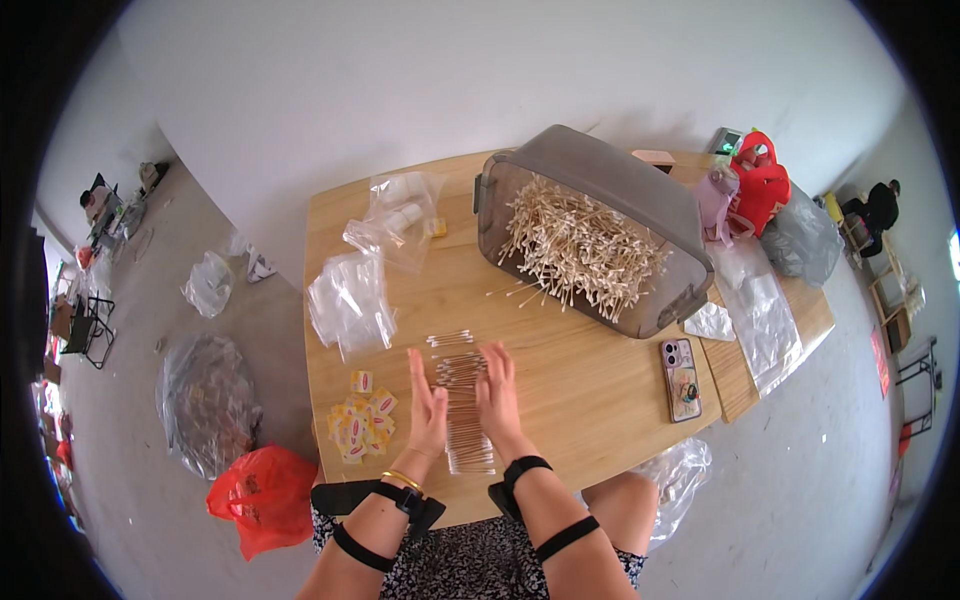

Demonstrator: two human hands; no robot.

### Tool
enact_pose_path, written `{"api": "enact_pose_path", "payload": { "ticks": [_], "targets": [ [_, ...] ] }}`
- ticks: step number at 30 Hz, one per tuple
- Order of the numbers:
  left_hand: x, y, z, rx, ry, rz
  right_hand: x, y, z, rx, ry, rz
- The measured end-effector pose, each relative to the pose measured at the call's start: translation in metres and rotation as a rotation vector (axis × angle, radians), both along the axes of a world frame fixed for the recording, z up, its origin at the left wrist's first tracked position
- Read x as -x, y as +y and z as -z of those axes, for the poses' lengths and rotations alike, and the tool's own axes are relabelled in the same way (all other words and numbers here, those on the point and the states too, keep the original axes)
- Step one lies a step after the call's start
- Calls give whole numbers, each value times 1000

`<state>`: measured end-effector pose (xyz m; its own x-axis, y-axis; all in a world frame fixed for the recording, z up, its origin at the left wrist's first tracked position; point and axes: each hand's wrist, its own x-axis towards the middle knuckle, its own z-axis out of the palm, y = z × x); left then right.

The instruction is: Counting and arranging cotton swabs into organized groups on a table.

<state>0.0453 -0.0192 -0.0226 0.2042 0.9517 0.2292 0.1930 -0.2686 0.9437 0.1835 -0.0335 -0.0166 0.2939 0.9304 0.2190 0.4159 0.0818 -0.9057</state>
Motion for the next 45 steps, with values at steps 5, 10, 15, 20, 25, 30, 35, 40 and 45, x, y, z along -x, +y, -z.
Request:
{"api": "enact_pose_path", "payload": {
  "ticks": [5, 10, 15, 20, 25, 30, 35, 40, 45],
  "targets": [
    [-16, -6, 10, -1, -61, 82, 15, 8, 7, -26, 6, -86],
    [-4, 22, 4, 21, -60, -115, -12, 25, 1, -38, 1, 58],
    [-24, 47, 16, -16, -4, 3, 4, 48, 10, -13, 18, -62],
    [-27, 46, 7, 46, -17, 10, -7, 45, 3, -78, -5, -57],
    [-8, 48, -12, -176, 615, -12, -60, -16, 0, 9, -182, 120],
    [-21, 42, -11, -284, 1082, 157, -56, -68, 0, 208, -455, 185],
    [-21, 28, -27, -212, 1170, 231, -52, -83, 5, 255, -668, 187],
    [-12, -19, -18, -359, 1109, 316, -48, -83, 3, 292, -763, 189],
    [-12, -28, -11, -310, 1113, 301, -47, -84, 3, 275, -748, 195]
  ]
}}
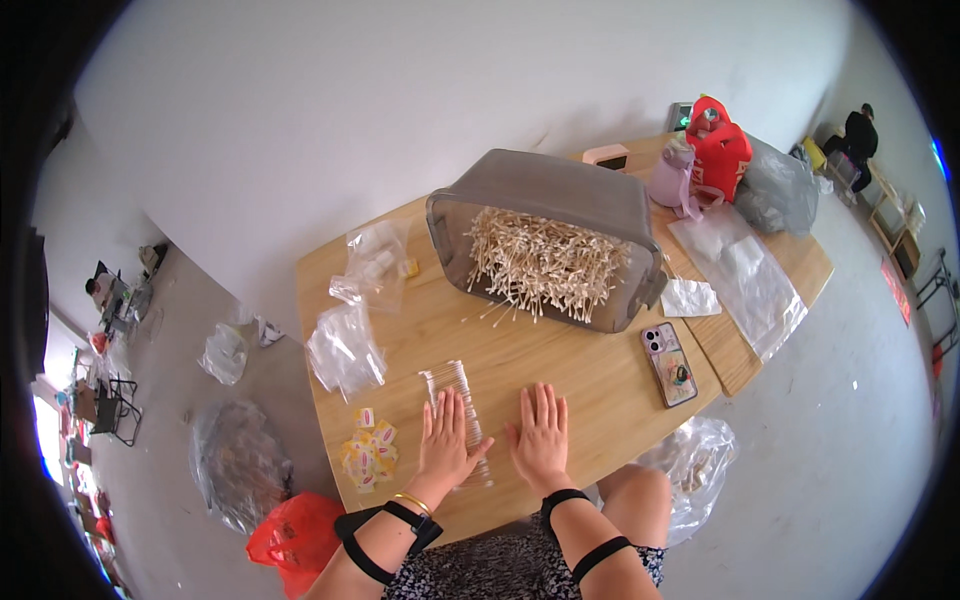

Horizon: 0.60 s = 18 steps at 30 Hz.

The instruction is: Counting and arranging cotton swabs into organized groups on a table.

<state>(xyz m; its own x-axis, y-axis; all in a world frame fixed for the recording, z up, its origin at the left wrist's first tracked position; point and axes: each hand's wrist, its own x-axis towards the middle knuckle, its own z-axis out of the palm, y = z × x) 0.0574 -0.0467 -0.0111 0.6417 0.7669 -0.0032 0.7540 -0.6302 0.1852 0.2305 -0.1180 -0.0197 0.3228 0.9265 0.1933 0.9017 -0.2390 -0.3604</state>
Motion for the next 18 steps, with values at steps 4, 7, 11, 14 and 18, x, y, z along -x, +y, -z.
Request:
{"api": "enact_pose_path", "payload": {
  "ticks": [4, 7, 11, 14, 18],
  "targets": [
    [-7, -8, -12, -4, -9, -11, -2, -1, 0, 5, -13, 6],
    [-1, -19, -3, 9, -17, 18, -4, 0, 0, 1, -21, 1],
    [3, -15, 7, -5, -21, 54, -2, -1, -1, 2, -9, 10],
    [3, -15, 8, 11, -48, 58, -2, -1, 0, 10, -32, 21],
    [7, -25, 10, 16, -35, 62, -1, -2, 1, -11, -9, 21]
  ]
}}
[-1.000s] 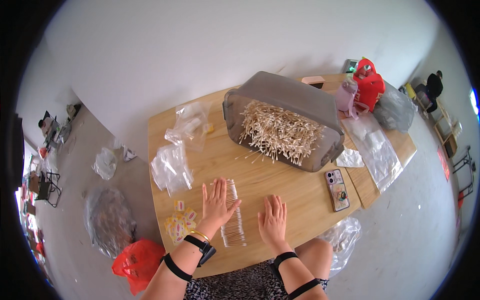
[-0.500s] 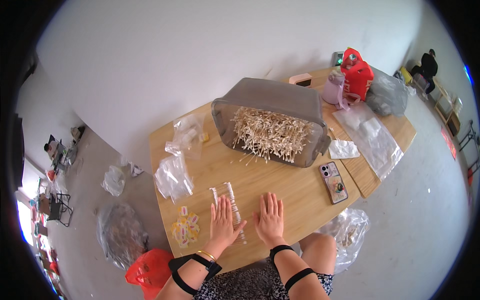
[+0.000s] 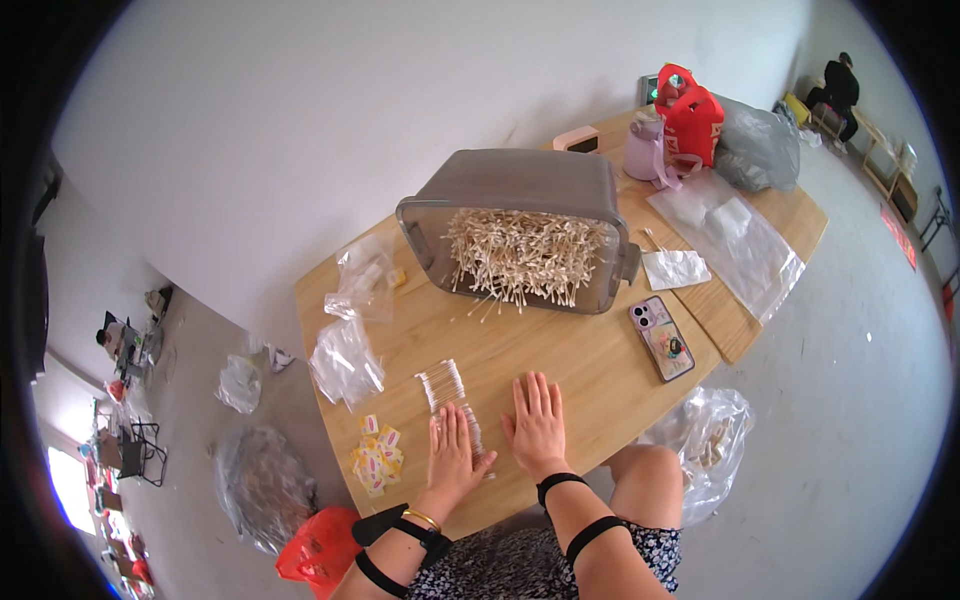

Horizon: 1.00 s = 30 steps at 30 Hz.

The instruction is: Counting and arranging cotton swabs into organized groups on a table.

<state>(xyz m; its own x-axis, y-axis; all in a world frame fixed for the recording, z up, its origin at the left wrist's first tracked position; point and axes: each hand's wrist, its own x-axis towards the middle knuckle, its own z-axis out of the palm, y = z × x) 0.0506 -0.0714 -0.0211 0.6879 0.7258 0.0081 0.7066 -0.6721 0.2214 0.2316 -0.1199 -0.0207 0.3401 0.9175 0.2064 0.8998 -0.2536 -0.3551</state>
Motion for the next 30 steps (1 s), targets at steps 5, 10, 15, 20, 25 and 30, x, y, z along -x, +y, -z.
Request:
{"api": "enact_pose_path", "payload": {
  "ticks": [5, 10, 15, 20, 25, 30],
  "targets": [
    [1, -10, -1, -12, 68, 12, -1, 1, -1, -9, 15, 9],
    [2, -14, -3, -11, 53, 13, -1, 1, 0, 11, 16, 13],
    [-6, -9, -12, -17, 10, -2, -1, 1, 1, 22, -5, 20],
    [-12, 15, -6, -27, 61, -38, 0, 0, 1, 6, 1, 20],
    [-10, -9, -12, -55, 61, 0, -2, -1, 2, 28, -15, 15],
    [-3, -32, -9, 57, 22, 27, -1, 2, 1, -14, 16, 14]
  ]
}}
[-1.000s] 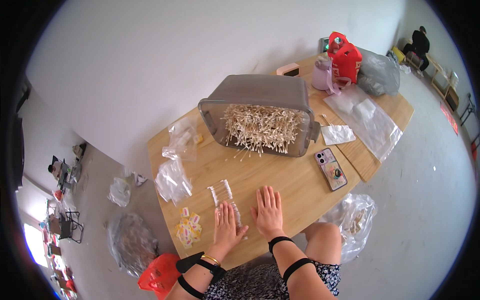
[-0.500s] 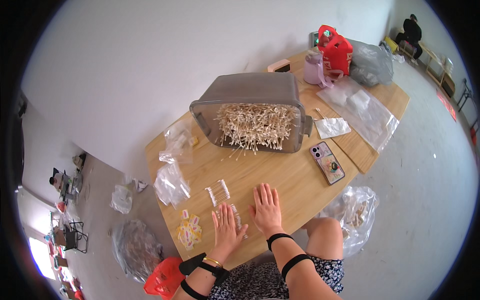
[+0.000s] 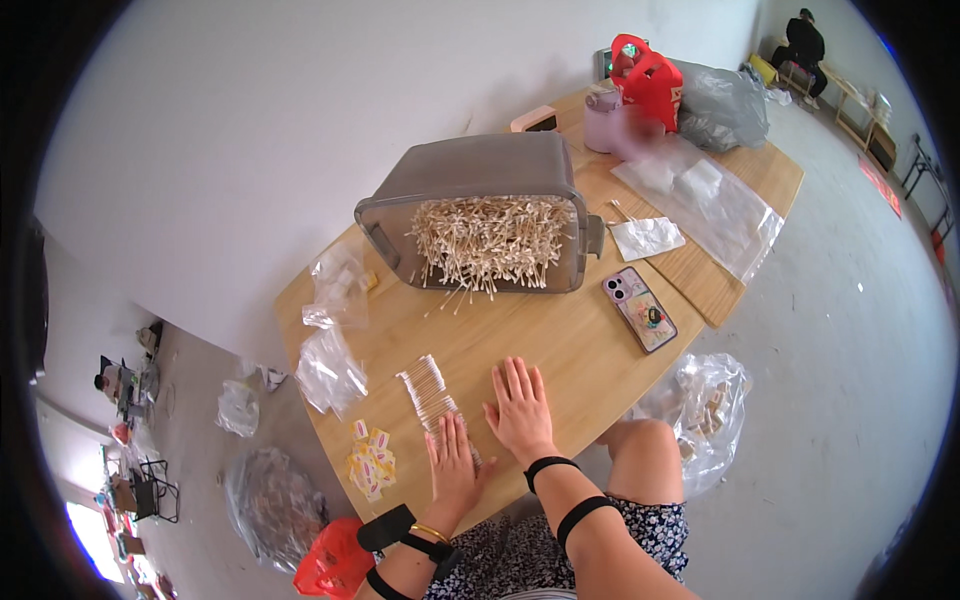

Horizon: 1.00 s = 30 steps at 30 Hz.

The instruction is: Counting and arranging cotton swabs into organized groups on a table.

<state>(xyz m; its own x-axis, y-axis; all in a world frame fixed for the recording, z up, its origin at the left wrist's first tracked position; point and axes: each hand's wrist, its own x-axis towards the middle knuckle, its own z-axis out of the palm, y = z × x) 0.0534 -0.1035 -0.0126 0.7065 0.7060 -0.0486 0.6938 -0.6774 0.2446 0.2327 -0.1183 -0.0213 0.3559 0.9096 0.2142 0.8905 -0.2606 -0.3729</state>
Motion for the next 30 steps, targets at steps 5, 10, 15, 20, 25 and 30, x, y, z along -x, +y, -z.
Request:
{"api": "enact_pose_path", "payload": {
  "ticks": [5, 10, 15, 20, 25, 30],
  "targets": [
    [-1, 5, -9, -13, -28, -16, 0, -1, 3, 8, -28, 11],
    [18, -17, -1, -61, 66, 19, -1, -1, -1, 22, -37, 5],
    [18, -20, -3, -94, 123, 15, 3, -2, 1, 7, -9, -6],
    [13, -37, 1, -30, 131, 11, 0, 0, -2, 7, -23, -2],
    [13, -37, -2, -43, 136, -5, 0, -3, -1, -12, -13, 8],
    [22, -38, -15, -21, 71, -34, 2, -2, -2, 7, 7, -10]
  ]
}}
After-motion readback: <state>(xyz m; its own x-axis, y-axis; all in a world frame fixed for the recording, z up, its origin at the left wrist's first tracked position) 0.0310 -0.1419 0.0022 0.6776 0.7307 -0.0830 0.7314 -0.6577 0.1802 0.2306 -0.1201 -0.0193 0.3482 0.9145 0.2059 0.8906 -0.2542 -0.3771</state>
